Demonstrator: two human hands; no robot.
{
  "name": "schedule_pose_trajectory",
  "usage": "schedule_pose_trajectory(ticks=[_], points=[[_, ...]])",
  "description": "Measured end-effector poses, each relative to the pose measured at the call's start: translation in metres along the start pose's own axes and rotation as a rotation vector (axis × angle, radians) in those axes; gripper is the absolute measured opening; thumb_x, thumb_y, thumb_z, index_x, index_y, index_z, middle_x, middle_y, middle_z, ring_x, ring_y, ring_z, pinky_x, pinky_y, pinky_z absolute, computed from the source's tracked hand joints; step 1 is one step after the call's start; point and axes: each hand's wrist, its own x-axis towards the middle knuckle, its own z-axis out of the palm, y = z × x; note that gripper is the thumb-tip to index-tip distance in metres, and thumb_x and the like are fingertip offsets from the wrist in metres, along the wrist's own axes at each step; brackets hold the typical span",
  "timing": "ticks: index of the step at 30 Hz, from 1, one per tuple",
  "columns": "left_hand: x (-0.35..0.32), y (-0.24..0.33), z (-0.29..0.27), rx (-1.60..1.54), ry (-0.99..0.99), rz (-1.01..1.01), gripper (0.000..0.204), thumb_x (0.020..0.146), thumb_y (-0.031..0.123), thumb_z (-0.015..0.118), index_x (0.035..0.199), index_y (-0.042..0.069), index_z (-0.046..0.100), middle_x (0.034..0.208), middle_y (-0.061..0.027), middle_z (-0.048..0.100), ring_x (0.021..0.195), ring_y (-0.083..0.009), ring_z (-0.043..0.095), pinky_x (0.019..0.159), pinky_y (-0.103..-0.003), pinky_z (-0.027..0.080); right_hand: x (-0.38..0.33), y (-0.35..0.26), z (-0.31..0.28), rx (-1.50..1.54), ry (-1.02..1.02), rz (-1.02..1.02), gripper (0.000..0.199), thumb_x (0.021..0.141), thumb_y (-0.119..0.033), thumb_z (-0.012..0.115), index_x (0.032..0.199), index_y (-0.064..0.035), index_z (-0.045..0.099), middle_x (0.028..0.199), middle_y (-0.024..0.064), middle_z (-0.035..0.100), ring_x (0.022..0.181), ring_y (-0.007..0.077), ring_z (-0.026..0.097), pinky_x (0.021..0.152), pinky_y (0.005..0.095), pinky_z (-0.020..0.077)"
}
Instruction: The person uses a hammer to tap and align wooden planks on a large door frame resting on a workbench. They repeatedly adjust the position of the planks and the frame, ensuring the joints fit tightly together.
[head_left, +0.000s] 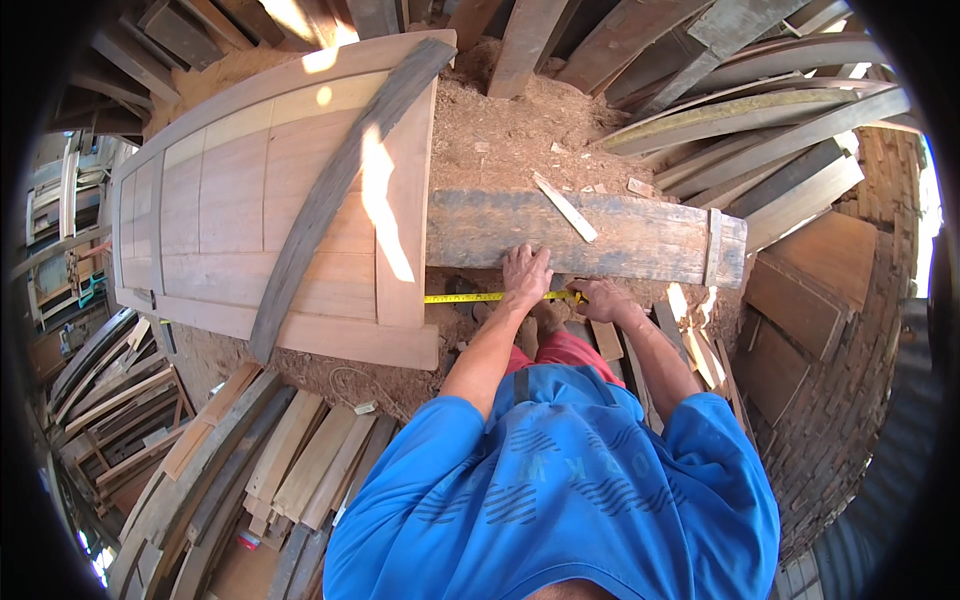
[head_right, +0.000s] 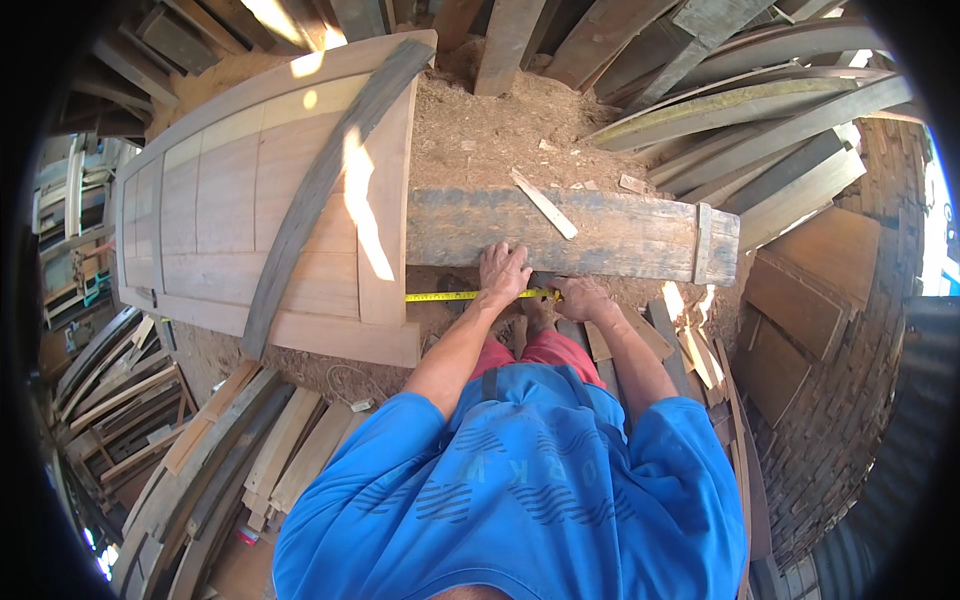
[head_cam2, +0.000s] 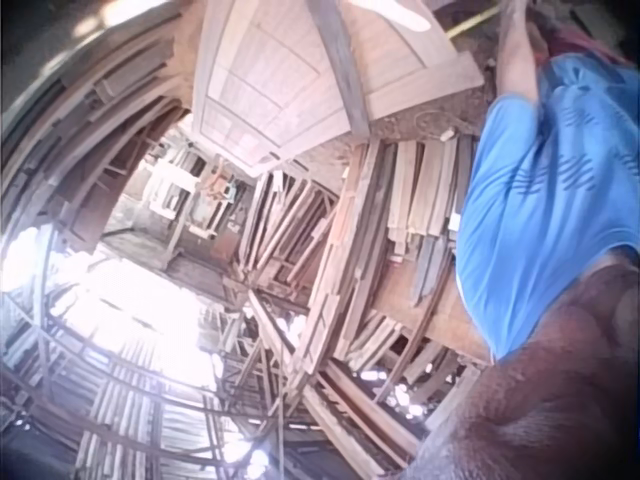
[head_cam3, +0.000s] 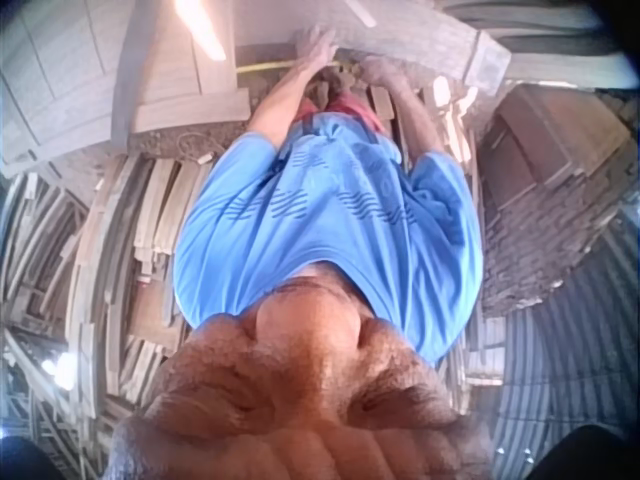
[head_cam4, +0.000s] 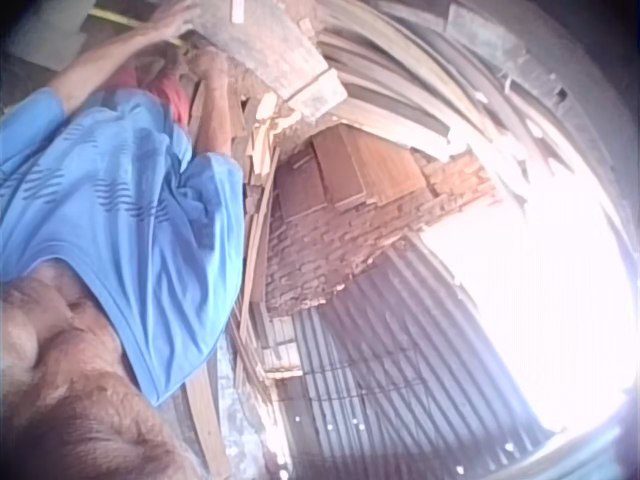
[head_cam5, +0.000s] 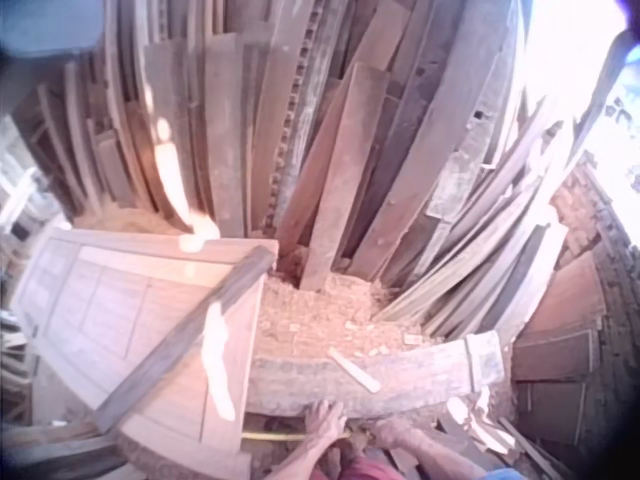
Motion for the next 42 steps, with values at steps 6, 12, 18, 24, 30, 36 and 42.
schedule_pose_trajectory(ticks=[6, 12, 18, 24, 30, 36, 42], points=[[0.014, 0.016, -0.012, 0.032, -0.028, -0.01, 0.038, 0.077, 0.024, 0.078, 0.109, 0.013, 0.061, 0.114, -0.0147, 0.056, 0.114, -0.0356, 0.05, 0.096, -0.051, 0.041, 0.022, -0.012, 0.055, -0.026, -0.07, -0.333, 0.058, 0.085, -0.029, 0.065, 0.141, -0.0154, 0.055, 0.131, 0.0231, 0.061, 0.121, 0.0365, 0.06, 0.104, 0.0469, 0.0475], [0.013, 0.014, -0.008, 0.049, -0.043, -0.044, 0.042, 0.078, 0.025, 0.077, 0.114, 0.011, 0.06, 0.12, -0.0172, 0.055, 0.116, -0.0365, 0.049, 0.098, -0.051, 0.04, 0.016, -0.036, 0.084, -0.094, -0.18, -0.123, 0.048, 0.085, -0.028, 0.06, 0.128, -0.0071, 0.064, 0.125, 0.0226, 0.065, 0.117, 0.0358, 0.063, 0.101, 0.0475, 0.0493], [0.014, 0.011, -0.013, 0.047, -0.06, -0.05, 0.039, 0.078, 0.027, 0.078, 0.109, 0.009, 0.062, 0.119, -0.0168, 0.055, 0.116, -0.0359, 0.049, 0.097, -0.05, 0.04, 0.017, -0.033, 0.075, -0.134, -0.311, 0.132, 0.045, 0.084, -0.03, 0.057, 0.117, -0.0045, 0.071, 0.122, 0.0198, 0.068, 0.116, 0.0327, 0.065, 0.097, 0.0458, 0.0521], [0.004, 0.006, -0.012, 0.012, 0.021, -0.04, 0.037, 0.074, 0.026, 0.08, 0.101, 0.009, 0.063, 0.109, -0.0156, 0.056, 0.108, -0.0351, 0.051, 0.091, -0.05, 0.041, -0.017, -0.002, 0.057, -0.121, -0.345, 0.383, 0.049, 0.08, -0.028, 0.06, 0.124, -0.0071, 0.069, 0.13, 0.0163, 0.066, 0.124, 0.0304, 0.062, 0.1, 0.0414, 0.0518], [-0.003, 0.002, -0.021, 0.026, -0.07, -0.059, 0.039, 0.077, 0.028, 0.079, 0.107, 0.009, 0.063, 0.117, -0.0155, 0.056, 0.115, -0.0344, 0.05, 0.096, -0.048, 0.041, -0.061, 0.037, 0.058, -0.118, -0.282, 0.458, 0.047, 0.084, -0.031, 0.058, 0.123, -0.0047, 0.069, 0.135, 0.0178, 0.062, 0.125, 0.0303, 0.06, 0.102, 0.0427, 0.0501], [-0.007, -0.003, -0.009, 0.014, -0.01, -0.036, 0.044, 0.075, 0.029, 0.08, 0.11, 0.008, 0.064, 0.113, -0.0154, 0.057, 0.112, -0.0352, 0.051, 0.095, -0.049, 0.041, -0.083, 0.154, 0.08, -0.171, 0.004, 0.329, 0.047, 0.085, -0.029, 0.063, 0.122, -0.0005, 0.063, 0.124, 0.024, 0.065, 0.115, 0.0392, 0.063, 0.098, 0.046, 0.0506], [0.004, 0.013, -0.013, 0.076, 0.008, -0.132, 0.042, 0.076, 0.031, 0.08, 0.109, 0.01, 0.064, 0.116, -0.0137, 0.058, 0.116, -0.0336, 0.051, 0.095, -0.049, 0.041, -0.08, 0.119, -0.052, -0.026, 0.775, 0.422, 0.053, 0.086, -0.028, 0.062, 0.132, -0.0062, 0.048, 0.118, 0.0283, 0.06, 0.107, 0.0447, 0.059, 0.092, 0.0493, 0.0482]])
